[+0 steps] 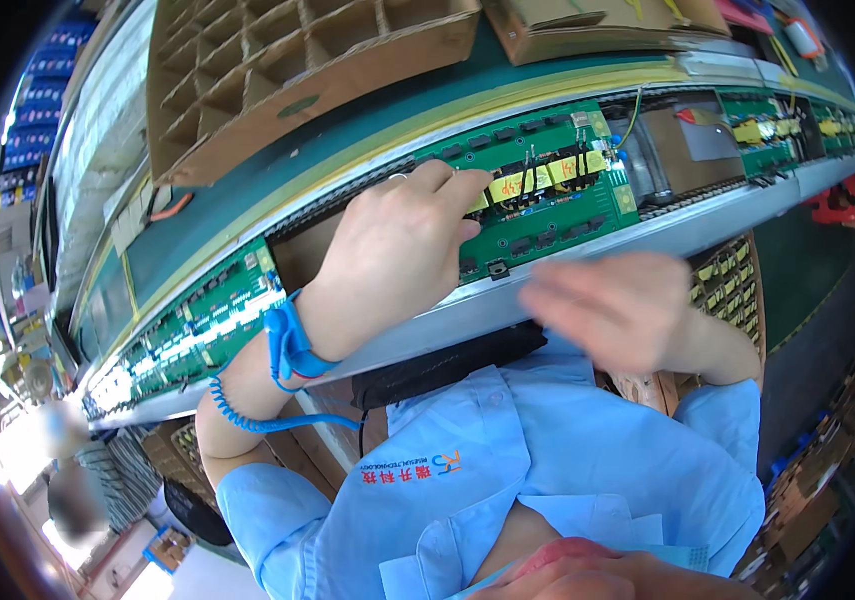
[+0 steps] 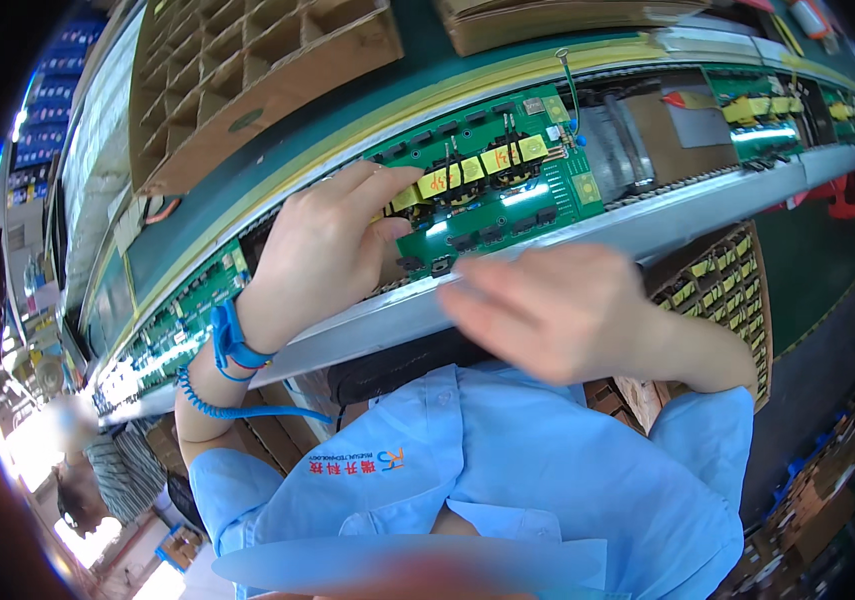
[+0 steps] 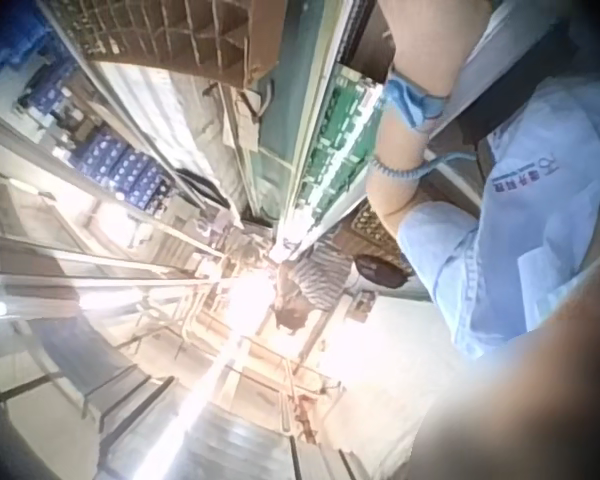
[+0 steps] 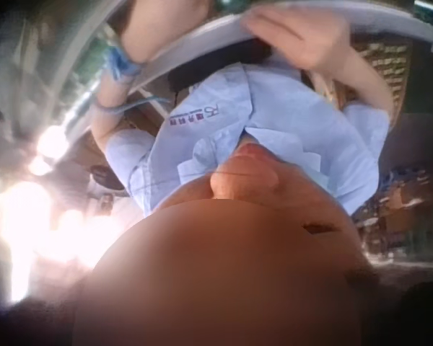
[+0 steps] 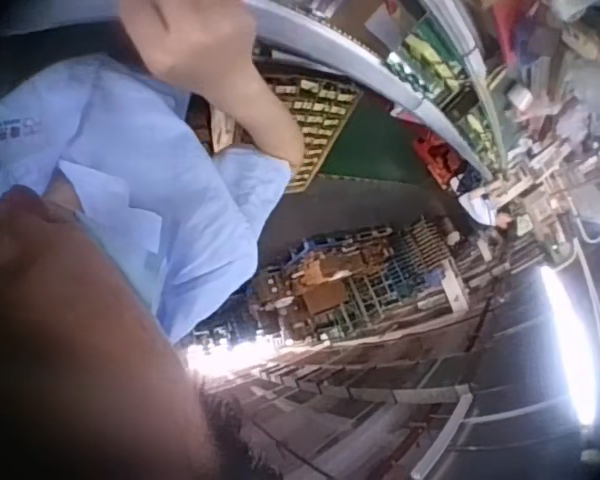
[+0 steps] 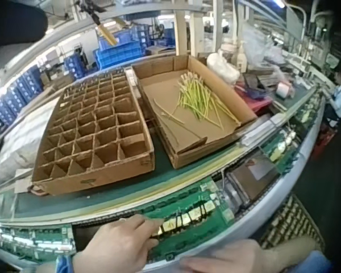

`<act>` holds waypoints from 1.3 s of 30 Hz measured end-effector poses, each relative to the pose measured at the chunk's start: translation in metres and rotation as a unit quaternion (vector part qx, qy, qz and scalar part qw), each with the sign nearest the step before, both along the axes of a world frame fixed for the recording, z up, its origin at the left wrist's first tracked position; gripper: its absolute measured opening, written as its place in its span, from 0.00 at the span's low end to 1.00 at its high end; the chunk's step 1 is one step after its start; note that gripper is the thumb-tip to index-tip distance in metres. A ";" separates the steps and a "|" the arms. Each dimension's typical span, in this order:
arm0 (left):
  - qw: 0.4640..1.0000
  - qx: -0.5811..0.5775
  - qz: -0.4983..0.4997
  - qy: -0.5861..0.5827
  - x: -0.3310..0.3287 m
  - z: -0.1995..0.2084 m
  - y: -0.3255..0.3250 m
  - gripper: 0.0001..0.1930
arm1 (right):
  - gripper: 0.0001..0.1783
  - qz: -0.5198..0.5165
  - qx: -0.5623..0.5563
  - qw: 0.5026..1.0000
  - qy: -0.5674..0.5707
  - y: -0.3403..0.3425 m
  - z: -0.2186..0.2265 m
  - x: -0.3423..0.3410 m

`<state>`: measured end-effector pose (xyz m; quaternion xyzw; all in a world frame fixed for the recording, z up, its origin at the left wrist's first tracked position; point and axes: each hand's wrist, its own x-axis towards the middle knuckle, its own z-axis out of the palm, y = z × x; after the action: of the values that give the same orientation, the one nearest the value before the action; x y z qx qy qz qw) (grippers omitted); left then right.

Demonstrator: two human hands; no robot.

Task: Assemble transformers and components onto a green printed circuit board on a conveyor line.

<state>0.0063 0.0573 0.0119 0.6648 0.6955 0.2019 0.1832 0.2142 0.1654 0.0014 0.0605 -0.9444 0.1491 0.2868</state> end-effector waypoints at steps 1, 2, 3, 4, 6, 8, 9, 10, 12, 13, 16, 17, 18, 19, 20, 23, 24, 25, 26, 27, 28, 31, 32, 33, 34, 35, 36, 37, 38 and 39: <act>1.000 0.000 -0.005 0.009 0.004 0.000 0.008 0.18 | 0.17 0.030 0.003 0.999 -0.036 -0.008 0.001 0.002; 1.000 0.008 -0.017 0.008 0.009 0.000 0.016 0.18 | 0.17 0.017 0.010 0.999 -0.037 -0.012 -0.005 0.002; 1.000 -0.004 -0.015 0.008 0.014 0.001 0.023 0.17 | 0.16 0.039 0.011 0.999 -0.033 -0.017 -0.015 0.002; 1.000 -0.016 -0.014 0.007 0.018 0.002 0.027 0.17 | 0.16 0.059 0.011 0.998 -0.031 -0.021 -0.021 0.002; 1.000 -0.014 -0.022 0.017 0.025 0.002 0.034 0.17 | 0.17 0.047 0.021 0.998 -0.043 -0.024 -0.024 0.000; 0.999 -0.012 -0.027 0.029 0.028 0.000 0.041 0.16 | 0.17 0.038 0.029 0.997 -0.053 -0.024 -0.028 -0.002; 0.999 -0.012 -0.026 0.034 0.030 -0.001 0.045 0.16 | 0.17 0.028 0.044 0.996 -0.078 -0.024 -0.029 -0.002; 0.999 -0.011 -0.025 0.040 0.032 -0.001 0.048 0.16 | 0.18 0.017 0.059 0.993 -0.102 -0.025 -0.030 -0.001; 0.999 -0.002 -0.024 0.035 0.038 -0.002 0.051 0.16 | 0.17 -0.006 0.080 0.991 -0.110 -0.026 -0.033 0.001; 0.999 0.003 -0.017 0.028 0.041 -0.003 0.053 0.17 | 0.16 -0.022 0.097 0.988 -0.119 -0.026 -0.034 0.001; 0.999 0.040 -0.011 0.013 0.052 -0.008 0.062 0.17 | 0.15 -0.119 0.141 0.968 -0.168 -0.025 -0.031 0.007; 0.993 0.093 -0.054 0.043 0.051 -0.017 0.068 0.21 | 0.17 -0.140 0.154 0.964 -0.166 -0.021 -0.029 0.011; 0.992 0.100 -0.059 0.044 0.053 -0.018 0.074 0.21 | 0.17 -0.147 0.159 0.962 -0.165 -0.019 -0.028 0.014; 0.991 0.121 -0.058 0.014 0.057 -0.018 0.081 0.23 | 0.19 -0.180 0.153 0.955 -0.180 -0.016 -0.027 0.018; 0.988 0.143 -0.056 -0.015 0.061 -0.018 0.087 0.25 | 0.21 -0.211 0.147 0.946 -0.194 -0.013 -0.026 0.022; 0.990 0.129 -0.043 -0.034 0.072 -0.018 0.099 0.33 | 0.23 -0.235 0.165 0.931 -0.224 0.001 -0.022 0.036; 0.991 0.118 -0.026 -0.060 0.073 -0.017 0.100 0.34 | 0.23 -0.245 0.169 0.926 -0.233 0.007 -0.021 0.041; 0.989 0.133 -0.043 -0.052 0.073 -0.015 0.099 0.36 | 0.23 -0.246 0.166 0.923 -0.244 0.011 -0.022 0.046; 0.987 0.142 -0.059 -0.047 0.073 -0.011 0.095 0.35 | 0.23 -0.237 0.172 0.926 -0.239 0.014 -0.021 0.050; 0.985 0.154 -0.065 -0.048 0.069 -0.005 0.089 0.34 | 0.23 -0.250 0.188 0.921 -0.232 0.016 -0.022 0.051; 0.983 0.164 -0.071 -0.049 0.065 -0.001 0.083 0.33 | 0.22 -0.261 0.202 0.916 -0.226 0.018 -0.023 0.051; 0.976 0.197 -0.064 -0.070 0.048 0.010 0.055 0.31 | 0.22 -0.263 0.191 0.913 -0.247 0.020 -0.022 0.053; 0.971 0.224 -0.060 -0.065 0.041 0.010 0.044 0.30 | 0.22 -0.259 0.186 0.915 -0.249 0.022 -0.022 0.053; 0.972 0.220 -0.050 -0.069 0.033 0.010 0.033 0.29 | 0.21 -0.270 0.179 0.911 -0.255 0.023 -0.026 0.055; 0.971 0.225 -0.037 -0.066 0.024 0.014 0.018 0.30 | 0.21 -0.276 0.172 0.910 -0.257 0.024 -0.027 0.056; 0.973 0.224 -0.021 -0.061 0.016 0.017 0.006 0.29 | 0.21 -0.276 0.158 0.914 -0.254 0.029 -0.028 0.060; 0.974 0.221 -0.005 -0.057 0.008 0.021 -0.007 0.28 | 0.21 -0.276 0.141 0.916 -0.254 0.033 -0.028 0.065; 0.975 0.215 0.025 -0.046 -0.003 0.021 -0.023 0.28 | 0.22 -0.273 0.133 0.919 -0.250 0.035 -0.030 0.067; 0.970 0.233 0.051 -0.035 -0.015 0.021 -0.039 0.27 | 0.23 -0.276 0.126 0.920 -0.248 0.038 -0.033 0.069; 0.964 0.254 0.069 -0.025 -0.027 0.021 -0.052 0.26 | 0.23 -0.278 0.120 0.924 -0.232 0.044 -0.038 0.072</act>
<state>-0.0210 0.0049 0.0332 0.6346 0.6606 0.4009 0.0112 0.2865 0.2089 -0.0365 -0.2072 -0.9741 -0.0414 0.0800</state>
